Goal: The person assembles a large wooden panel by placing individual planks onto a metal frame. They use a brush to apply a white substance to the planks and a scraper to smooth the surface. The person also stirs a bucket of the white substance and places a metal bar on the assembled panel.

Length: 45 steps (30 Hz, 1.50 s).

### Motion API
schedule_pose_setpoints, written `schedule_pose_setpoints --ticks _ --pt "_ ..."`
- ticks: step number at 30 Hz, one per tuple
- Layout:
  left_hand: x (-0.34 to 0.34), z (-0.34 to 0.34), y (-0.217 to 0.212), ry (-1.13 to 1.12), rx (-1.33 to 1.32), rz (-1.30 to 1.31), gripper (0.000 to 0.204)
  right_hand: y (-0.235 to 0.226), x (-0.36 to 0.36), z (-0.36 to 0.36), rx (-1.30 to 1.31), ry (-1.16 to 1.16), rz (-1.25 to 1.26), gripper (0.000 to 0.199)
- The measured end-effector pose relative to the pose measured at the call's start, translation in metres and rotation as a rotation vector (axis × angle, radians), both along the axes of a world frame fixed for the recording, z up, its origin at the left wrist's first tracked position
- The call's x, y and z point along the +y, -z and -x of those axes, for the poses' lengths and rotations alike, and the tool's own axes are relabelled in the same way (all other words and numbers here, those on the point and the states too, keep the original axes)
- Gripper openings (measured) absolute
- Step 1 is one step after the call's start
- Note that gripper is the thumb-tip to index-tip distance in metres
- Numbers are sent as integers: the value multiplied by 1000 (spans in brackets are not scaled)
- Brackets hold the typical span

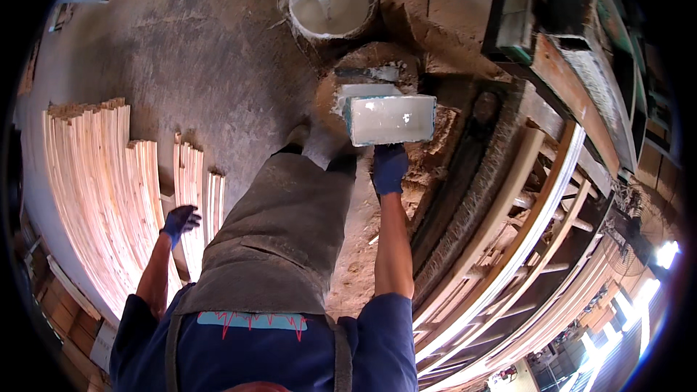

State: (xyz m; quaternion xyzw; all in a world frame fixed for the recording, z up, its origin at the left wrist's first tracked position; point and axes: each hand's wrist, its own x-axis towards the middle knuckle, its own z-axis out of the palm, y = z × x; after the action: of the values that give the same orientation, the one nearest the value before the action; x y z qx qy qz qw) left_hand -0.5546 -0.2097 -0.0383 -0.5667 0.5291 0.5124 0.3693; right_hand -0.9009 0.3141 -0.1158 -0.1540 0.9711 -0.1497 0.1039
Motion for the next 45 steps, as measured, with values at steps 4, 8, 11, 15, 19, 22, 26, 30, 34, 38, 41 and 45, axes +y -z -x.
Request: schedule_pose_setpoints --ticks 4,8,11,15,19,22,26,30,34,38,41,45 --pt "15 -56 -11 21 -237 57 42 33 -36 5 -85 468 394 28" --pt "16 -35 -14 50 -140 29 39 91 -23 7 135 15 82 30" --pt "12 4 4 73 -18 -20 30 61 -26 9 -123 243 310 33" --pt "3 72 17 117 32 -77 32 24 -23 -30 164 227 -7 39" --pt "-2 126 38 213 118 -103 44 -79 -26 -122 -67 643 2 28" --pt "22 171 44 527 145 -111 49 -12 1 -272 32 223 27 24" --pt "101 182 32 841 149 -280 48 -20 11 -498 -294 845 299 17" --pt "215 178 45 885 240 -701 48 -29 -11 -738 -310 2076 1144 28" --pt "441 60 -133 1117 427 -823 56 -42 -44 -955 292 2649 1760 43" --pt "590 -53 -230 1112 380 -1136 67 -109 -37 -1091 1435 2803 1609 52" --pt "662 -93 -236 990 261 -1232 70 -176 23 -1154 2075 2433 1450 52" --pt "729 -119 -208 706 283 -945 78 -270 133 -1213 2056 2196 1372 61"
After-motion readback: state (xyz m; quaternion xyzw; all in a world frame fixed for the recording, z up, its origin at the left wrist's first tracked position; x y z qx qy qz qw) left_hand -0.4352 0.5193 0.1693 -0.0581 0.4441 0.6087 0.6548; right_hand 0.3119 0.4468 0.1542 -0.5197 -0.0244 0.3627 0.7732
